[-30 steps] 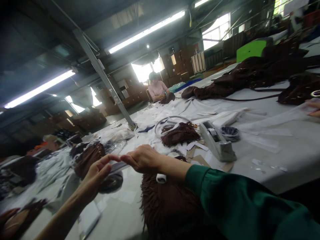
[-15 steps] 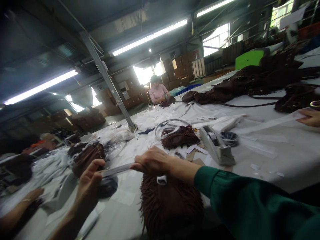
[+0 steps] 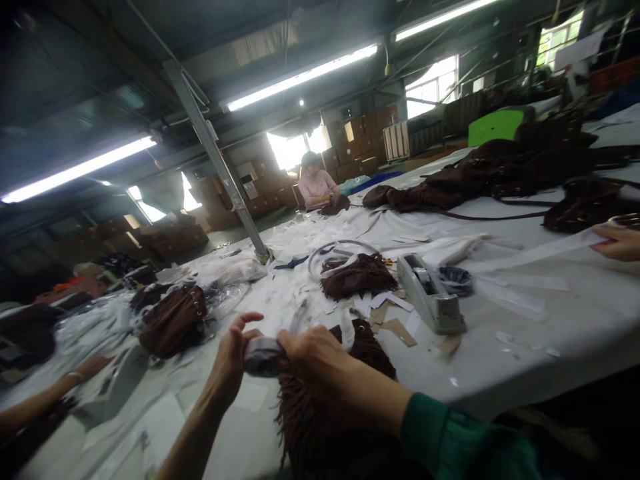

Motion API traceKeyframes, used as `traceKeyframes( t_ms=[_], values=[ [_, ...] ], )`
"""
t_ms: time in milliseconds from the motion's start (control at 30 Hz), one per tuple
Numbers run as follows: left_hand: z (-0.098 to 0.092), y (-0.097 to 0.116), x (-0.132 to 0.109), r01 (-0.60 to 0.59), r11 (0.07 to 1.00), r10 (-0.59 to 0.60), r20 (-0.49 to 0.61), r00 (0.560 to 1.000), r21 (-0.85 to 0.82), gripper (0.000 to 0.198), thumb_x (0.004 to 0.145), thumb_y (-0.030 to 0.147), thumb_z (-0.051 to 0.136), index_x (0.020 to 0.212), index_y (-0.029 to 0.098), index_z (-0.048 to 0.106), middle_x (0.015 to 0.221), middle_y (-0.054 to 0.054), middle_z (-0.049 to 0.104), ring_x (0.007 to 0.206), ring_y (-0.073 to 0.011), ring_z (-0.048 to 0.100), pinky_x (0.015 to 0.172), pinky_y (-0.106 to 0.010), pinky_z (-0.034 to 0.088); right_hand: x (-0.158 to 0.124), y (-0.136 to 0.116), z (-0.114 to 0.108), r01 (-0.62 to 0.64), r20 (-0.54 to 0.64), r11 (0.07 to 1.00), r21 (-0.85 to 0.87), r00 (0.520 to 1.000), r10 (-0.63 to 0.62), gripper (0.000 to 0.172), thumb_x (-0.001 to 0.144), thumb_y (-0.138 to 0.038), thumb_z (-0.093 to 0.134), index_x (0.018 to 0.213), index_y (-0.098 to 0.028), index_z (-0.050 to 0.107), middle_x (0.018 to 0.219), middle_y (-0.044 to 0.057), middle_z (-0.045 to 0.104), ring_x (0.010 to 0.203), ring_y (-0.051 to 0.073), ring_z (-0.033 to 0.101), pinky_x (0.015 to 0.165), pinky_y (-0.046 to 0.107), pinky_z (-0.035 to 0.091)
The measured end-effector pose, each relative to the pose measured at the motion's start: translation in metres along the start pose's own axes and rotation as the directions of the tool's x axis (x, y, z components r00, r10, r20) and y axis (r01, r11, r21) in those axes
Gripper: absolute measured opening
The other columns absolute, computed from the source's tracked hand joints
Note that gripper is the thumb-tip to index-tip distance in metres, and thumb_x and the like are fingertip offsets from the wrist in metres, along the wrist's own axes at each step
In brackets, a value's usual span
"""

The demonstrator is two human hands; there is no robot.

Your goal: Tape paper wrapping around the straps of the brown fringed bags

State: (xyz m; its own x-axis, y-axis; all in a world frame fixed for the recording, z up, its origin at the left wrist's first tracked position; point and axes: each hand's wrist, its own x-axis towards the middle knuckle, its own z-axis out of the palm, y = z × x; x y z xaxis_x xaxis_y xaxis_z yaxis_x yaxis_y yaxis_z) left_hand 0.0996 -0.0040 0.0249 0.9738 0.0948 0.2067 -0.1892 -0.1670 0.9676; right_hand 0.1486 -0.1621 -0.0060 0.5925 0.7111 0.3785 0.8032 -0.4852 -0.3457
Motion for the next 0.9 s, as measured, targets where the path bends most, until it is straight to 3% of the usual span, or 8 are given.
traceKeyframes(
  t_ms=[67,167,300,433,567,700,767,900],
  values=[
    [-0.007,0.010,-0.002,-0.013,0.962,-0.054,0.239,0.970,0.271,0.055,0.076,0.059,0.063,0.110,0.017,0.059,0.062,0.000,0.062,0.052,-0.0126,0.052,0.046,-0.018,0.036,-0.003,0.001,-0.007,0.120,0.090,0.983,-0.137,0.990,-0.108,0.017,0.092,-0.025,0.049,0.094,-0.012,0.059,0.071,0.008,0.067,0.058,0.018,0.060,0.049,0.025,0.027],
    [-0.005,0.028,-0.005,-0.044,0.919,-0.082,0.301,0.950,0.392,0.047,0.072,0.045,0.072,0.108,0.016,0.063,0.065,-0.001,0.064,0.054,-0.0132,0.054,0.047,-0.019,0.037,0.001,-0.003,-0.018,0.136,0.063,0.982,-0.133,0.990,-0.129,0.016,0.091,-0.026,0.052,0.093,-0.013,0.062,0.072,0.008,0.068,0.062,0.018,0.062,0.049,0.024,0.027],
    [0.010,0.031,-0.005,-0.010,1.000,0.010,-0.021,1.000,0.017,0.046,0.076,0.052,0.067,0.102,0.016,0.058,0.057,0.002,0.059,0.043,-0.0099,0.049,0.041,-0.016,0.034,0.009,-0.006,-0.032,0.051,-0.051,0.981,0.189,0.998,-0.042,0.040,0.080,-0.053,0.065,0.093,-0.015,0.062,0.070,0.002,0.066,0.062,0.016,0.061,0.051,0.021,0.032],
    [0.020,0.010,0.000,-0.089,0.944,0.002,-0.264,0.965,-0.319,0.046,0.077,0.060,0.062,0.094,0.020,0.050,0.049,0.008,0.047,0.039,-0.0084,0.044,0.040,-0.016,0.034,0.008,-0.002,-0.032,-0.011,-0.033,0.934,0.358,0.999,0.024,0.036,0.087,-0.050,0.057,0.083,-0.014,0.058,0.069,0.001,0.063,0.061,0.013,0.058,0.051,0.018,0.036],
    [0.011,0.001,0.006,-0.032,0.999,0.033,0.044,0.999,-0.031,0.045,0.080,0.056,0.060,0.102,0.018,0.053,0.053,0.006,0.050,0.044,-0.0083,0.043,0.044,-0.016,0.033,-0.004,0.003,-0.019,-0.062,0.032,0.996,-0.067,0.997,0.064,0.014,0.087,-0.025,0.058,0.095,-0.013,0.059,0.072,0.006,0.067,0.064,0.018,0.063,0.053,0.022,0.035],
    [0.005,0.015,0.003,-0.036,0.943,-0.096,0.377,0.921,0.330,0.038,0.078,0.043,0.068,0.104,0.017,0.058,0.062,0.001,0.060,0.051,-0.0105,0.049,0.046,-0.017,0.033,-0.011,0.003,-0.010,0.050,0.093,0.989,-0.141,0.995,-0.037,0.016,0.088,-0.018,0.054,0.103,-0.014,0.061,0.079,0.009,0.069,0.070,0.020,0.066,0.055,0.024,0.037],
    [0.008,0.021,-0.001,-0.032,0.960,-0.068,0.344,0.936,0.277,0.033,0.078,0.042,0.067,0.099,0.017,0.057,0.068,-0.001,0.064,0.053,-0.0112,0.052,0.047,-0.018,0.035,-0.009,0.002,-0.015,0.052,0.073,0.998,-0.022,0.996,-0.051,0.023,0.085,-0.032,0.063,0.103,-0.016,0.062,0.084,0.007,0.069,0.074,0.021,0.065,0.057,0.024,0.038],
    [0.018,0.022,-0.009,-0.029,0.990,0.037,0.054,0.998,-0.141,0.036,0.078,0.049,0.067,0.090,0.021,0.048,0.057,0.005,0.057,0.044,-0.0085,0.046,0.044,-0.016,0.033,-0.001,0.004,-0.037,-0.022,0.123,0.920,0.390,0.992,-0.029,0.044,0.073,-0.052,0.072,0.095,-0.017,0.059,0.075,0.000,0.063,0.068,0.016,0.060,0.054,0.019,0.038]
  ],
)
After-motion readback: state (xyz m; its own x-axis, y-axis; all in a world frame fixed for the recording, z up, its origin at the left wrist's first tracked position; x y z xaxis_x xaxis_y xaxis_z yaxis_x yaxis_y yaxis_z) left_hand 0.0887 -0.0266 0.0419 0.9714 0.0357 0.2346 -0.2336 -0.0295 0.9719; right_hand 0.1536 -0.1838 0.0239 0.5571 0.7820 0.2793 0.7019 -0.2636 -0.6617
